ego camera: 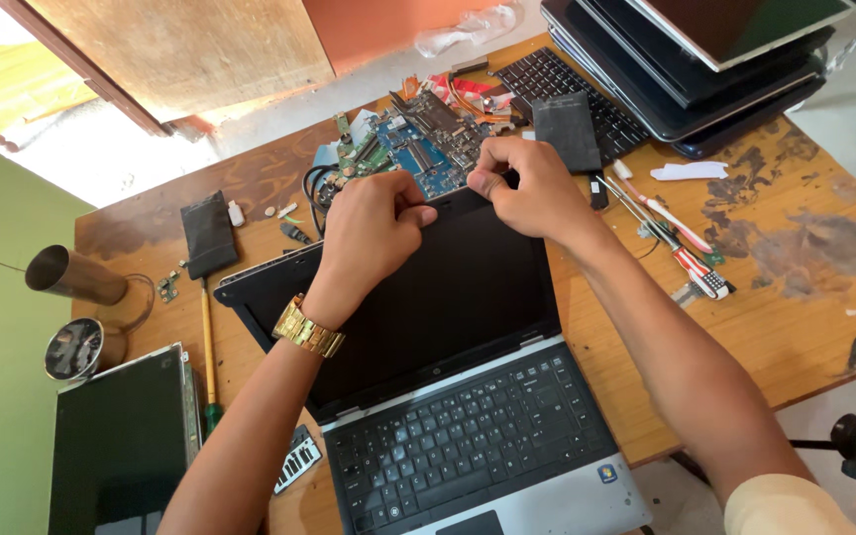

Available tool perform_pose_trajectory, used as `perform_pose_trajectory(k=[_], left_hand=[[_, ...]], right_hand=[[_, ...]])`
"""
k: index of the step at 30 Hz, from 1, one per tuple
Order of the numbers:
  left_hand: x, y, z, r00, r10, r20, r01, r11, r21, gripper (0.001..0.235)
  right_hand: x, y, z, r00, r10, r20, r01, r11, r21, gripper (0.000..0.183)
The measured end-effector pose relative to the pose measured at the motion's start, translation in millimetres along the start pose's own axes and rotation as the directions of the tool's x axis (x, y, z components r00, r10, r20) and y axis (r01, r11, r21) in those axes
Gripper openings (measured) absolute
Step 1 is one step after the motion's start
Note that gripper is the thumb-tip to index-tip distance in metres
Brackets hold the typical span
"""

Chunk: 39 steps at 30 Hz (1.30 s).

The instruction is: The person reassembles a laptop by aligning and snapping the screen bezel into place, then securing the screen with screws using a screwdriver. The person handles the laptop screen, bezel, and screws while working at a cluttered workbench.

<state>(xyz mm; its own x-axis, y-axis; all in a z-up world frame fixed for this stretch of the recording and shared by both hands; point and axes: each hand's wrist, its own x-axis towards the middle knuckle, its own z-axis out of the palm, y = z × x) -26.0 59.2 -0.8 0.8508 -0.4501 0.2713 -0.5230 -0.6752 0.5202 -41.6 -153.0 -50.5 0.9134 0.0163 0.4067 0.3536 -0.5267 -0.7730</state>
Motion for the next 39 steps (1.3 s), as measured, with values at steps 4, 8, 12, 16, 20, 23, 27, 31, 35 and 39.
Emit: perform_pose_trajectory(k=[4, 8, 12, 16, 20, 23, 27, 31, 35, 39], left_hand=[[2.0, -1.8, -0.1, 1.000, 0.006, 0.027, -0.006, 1.000, -0.015, 0.012], [3.8, -7.6, 0.1, 0.999, 0.031, 0.028, -0.030, 0.999, -0.038, 0.012], [6.0, -13.7, -1.5, 0.998, 0.060, 0.035, -0.057, 0.996, -0.075, 0.011], [4.4, -11.1, 3.3, 0.998, 0.055, -0.002, -0.055, 0.998, -0.007, 0.011], [6.2, -12.4, 2.2, 0.999, 0.000, 0.034, 0.001, 0.999, -0.046, 0.012], [8.3, -13.2, -1.3, 0.998, 0.053, 0.040, -0.050, 0.997, -0.060, 0.016], [22.0, -4.2, 6.6, 0.987, -0.040, 0.152, 0.045, 0.999, -0.030, 0.037], [44.0, 14.7, 31.9, 0.986, 0.053, 0.160, -0.041, 0.996, -0.081, 0.029], [56.5, 21.9, 50.4, 0.972, 0.234, 0.015, -0.234, 0.972, -0.006, 0.018], [54.1, 21.7, 53.0, 0.990, 0.139, 0.029, -0.139, 0.990, 0.019, 0.015]], right_hand=[[-0.3, -0.8, -0.6, 0.998, 0.066, -0.003, -0.066, 0.997, 0.035, 0.017], [2.5, -3.6, -7.0, 0.996, -0.058, 0.066, 0.058, 0.998, 0.004, 0.018], [6.4, -4.5, -2.3, 0.994, -0.025, 0.109, 0.036, 0.994, -0.102, 0.019], [7.7, 1.7, 6.3, 0.996, -0.087, 0.023, 0.090, 0.986, -0.142, 0.017], [3.6, 18.5, 0.0, 0.990, 0.125, 0.064, -0.133, 0.980, 0.148, 0.021], [-2.0, 28.7, -9.6, 0.973, 0.216, 0.083, -0.230, 0.874, 0.427, 0.018], [-6.5, 36.9, -9.6, 0.980, 0.198, 0.025, -0.194, 0.914, 0.357, 0.021], [-5.1, 38.1, -2.8, 0.986, 0.132, -0.099, -0.120, 0.986, 0.120, 0.023], [-9.8, 41.6, -4.8, 0.987, 0.152, -0.046, -0.128, 0.935, 0.330, 0.023], [-14.0, 53.3, -8.7, 0.941, 0.331, 0.066, -0.316, 0.796, 0.517, 0.020]])
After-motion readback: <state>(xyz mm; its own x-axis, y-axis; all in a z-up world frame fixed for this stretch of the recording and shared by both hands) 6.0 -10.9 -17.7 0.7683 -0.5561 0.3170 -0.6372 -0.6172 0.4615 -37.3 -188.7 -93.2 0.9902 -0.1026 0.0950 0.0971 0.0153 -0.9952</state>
